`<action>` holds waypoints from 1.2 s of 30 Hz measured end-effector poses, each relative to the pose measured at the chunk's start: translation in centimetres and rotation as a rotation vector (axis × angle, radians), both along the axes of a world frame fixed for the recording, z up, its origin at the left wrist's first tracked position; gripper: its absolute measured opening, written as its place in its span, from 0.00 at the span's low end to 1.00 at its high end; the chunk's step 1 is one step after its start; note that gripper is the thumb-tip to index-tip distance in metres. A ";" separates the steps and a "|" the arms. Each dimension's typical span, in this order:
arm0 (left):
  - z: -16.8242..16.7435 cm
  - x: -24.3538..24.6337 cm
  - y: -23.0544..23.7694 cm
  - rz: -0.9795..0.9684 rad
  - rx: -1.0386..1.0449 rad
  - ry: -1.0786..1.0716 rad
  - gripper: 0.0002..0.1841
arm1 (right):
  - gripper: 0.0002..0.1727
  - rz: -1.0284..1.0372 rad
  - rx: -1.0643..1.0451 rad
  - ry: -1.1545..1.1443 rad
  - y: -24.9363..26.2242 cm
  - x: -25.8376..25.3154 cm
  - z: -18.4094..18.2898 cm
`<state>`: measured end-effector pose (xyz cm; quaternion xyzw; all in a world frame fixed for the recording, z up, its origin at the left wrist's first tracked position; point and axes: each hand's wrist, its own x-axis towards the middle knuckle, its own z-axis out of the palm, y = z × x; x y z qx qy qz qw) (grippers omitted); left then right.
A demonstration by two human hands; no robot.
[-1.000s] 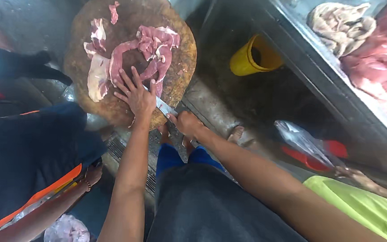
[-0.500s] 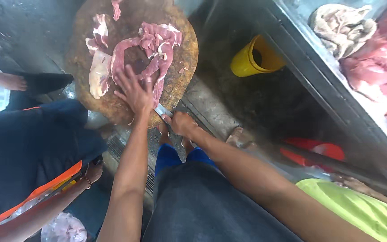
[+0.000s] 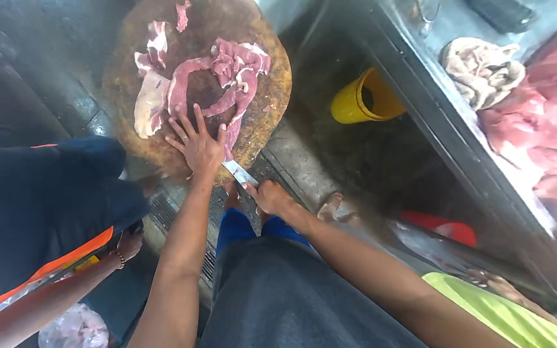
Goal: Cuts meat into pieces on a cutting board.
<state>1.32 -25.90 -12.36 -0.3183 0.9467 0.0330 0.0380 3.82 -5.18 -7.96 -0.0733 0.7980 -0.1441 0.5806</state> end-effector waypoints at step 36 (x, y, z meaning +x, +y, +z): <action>13.1 5.7 -0.2 0.206 0.706 0.243 0.13 | 0.43 -0.056 -0.080 0.250 7.3 -8.9 7.1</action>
